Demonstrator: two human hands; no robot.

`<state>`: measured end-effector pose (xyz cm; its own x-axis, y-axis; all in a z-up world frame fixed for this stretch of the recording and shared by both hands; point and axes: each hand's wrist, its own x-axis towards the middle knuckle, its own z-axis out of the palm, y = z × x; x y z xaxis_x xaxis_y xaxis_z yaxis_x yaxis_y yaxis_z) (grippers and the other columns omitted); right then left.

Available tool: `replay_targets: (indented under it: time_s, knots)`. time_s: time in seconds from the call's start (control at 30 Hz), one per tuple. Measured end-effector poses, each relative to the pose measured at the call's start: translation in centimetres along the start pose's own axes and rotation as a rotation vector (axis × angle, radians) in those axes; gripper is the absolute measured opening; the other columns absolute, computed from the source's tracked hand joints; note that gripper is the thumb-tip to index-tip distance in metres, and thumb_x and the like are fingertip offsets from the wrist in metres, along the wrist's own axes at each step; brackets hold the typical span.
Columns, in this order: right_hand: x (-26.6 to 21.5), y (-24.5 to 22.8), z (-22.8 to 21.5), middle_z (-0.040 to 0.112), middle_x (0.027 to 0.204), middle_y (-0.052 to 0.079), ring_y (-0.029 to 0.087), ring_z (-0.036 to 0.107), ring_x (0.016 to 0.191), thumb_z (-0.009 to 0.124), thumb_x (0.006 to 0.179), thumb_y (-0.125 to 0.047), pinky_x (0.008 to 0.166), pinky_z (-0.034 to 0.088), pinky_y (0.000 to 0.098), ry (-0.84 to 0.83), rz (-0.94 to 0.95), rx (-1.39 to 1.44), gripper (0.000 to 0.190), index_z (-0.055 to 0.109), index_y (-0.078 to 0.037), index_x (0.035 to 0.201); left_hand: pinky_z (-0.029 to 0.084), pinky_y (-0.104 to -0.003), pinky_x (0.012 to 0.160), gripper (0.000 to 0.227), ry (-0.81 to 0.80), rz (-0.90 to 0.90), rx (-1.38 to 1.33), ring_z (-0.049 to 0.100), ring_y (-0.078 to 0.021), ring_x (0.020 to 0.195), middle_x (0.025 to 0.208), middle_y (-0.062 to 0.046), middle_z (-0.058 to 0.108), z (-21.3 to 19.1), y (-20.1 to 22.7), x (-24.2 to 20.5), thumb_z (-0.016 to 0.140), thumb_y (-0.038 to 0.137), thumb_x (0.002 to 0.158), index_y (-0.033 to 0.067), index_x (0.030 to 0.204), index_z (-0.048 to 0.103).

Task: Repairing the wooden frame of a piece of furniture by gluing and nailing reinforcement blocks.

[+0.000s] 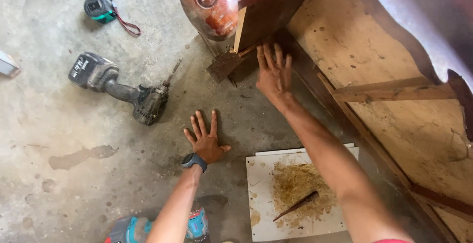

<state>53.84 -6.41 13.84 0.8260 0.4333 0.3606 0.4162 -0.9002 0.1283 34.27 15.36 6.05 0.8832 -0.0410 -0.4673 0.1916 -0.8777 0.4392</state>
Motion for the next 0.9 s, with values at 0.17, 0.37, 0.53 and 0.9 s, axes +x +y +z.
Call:
replay_targets:
  time_s: [0.17,0.37,0.53,0.9]
  knots:
    - [0.8,-3.8,-0.5,0.050,0.142,0.027,0.047,0.047,0.132,0.072,0.094,-0.029,0.098,0.041,0.0586,0.208,0.343,0.364,0.065,0.047,0.002,0.145,-0.014,-0.074,0.113,0.141,-0.017,-0.019,0.005,-0.023,-0.0470,0.153,0.167,-0.023,-0.029,-0.1,0.0,0.1,0.091,0.046,0.073,0.0305,0.166,-0.014]
    - [1.9,-5.0,5.9,0.059,0.113,0.019,0.041,0.063,0.105,0.091,0.079,-0.042,0.084,0.052,0.0497,0.383,0.596,0.506,0.074,0.057,0.001,0.129,-0.013,-0.075,0.113,0.141,-0.077,-0.047,0.034,-0.024,-0.0458,0.153,0.167,-0.022,-0.029,-0.6,0.1,0.3,0.089,0.050,0.075,0.0315,0.165,-0.017]
    - [2.2,-5.4,5.8,0.058,0.111,0.015,0.037,0.066,0.098,0.083,0.086,-0.043,0.078,0.054,0.0481,0.334,0.625,0.422,0.061,0.061,-0.002,0.126,-0.015,-0.074,0.113,0.139,-0.130,-0.055,0.012,-0.027,-0.0466,0.152,0.166,-0.022,-0.031,-1.5,0.6,0.1,0.087,0.051,0.078,0.0306,0.165,-0.019]
    - [3.0,-4.0,5.0,0.056,0.110,0.017,0.040,0.067,0.096,0.078,0.092,-0.040,0.080,0.058,0.0484,0.217,0.640,0.657,0.049,0.064,-0.001,0.119,-0.017,-0.073,0.112,0.140,-0.098,-0.066,0.022,-0.028,-0.0461,0.151,0.166,-0.022,-0.031,-0.7,0.7,0.5,0.088,0.050,0.076,0.0310,0.165,-0.018]
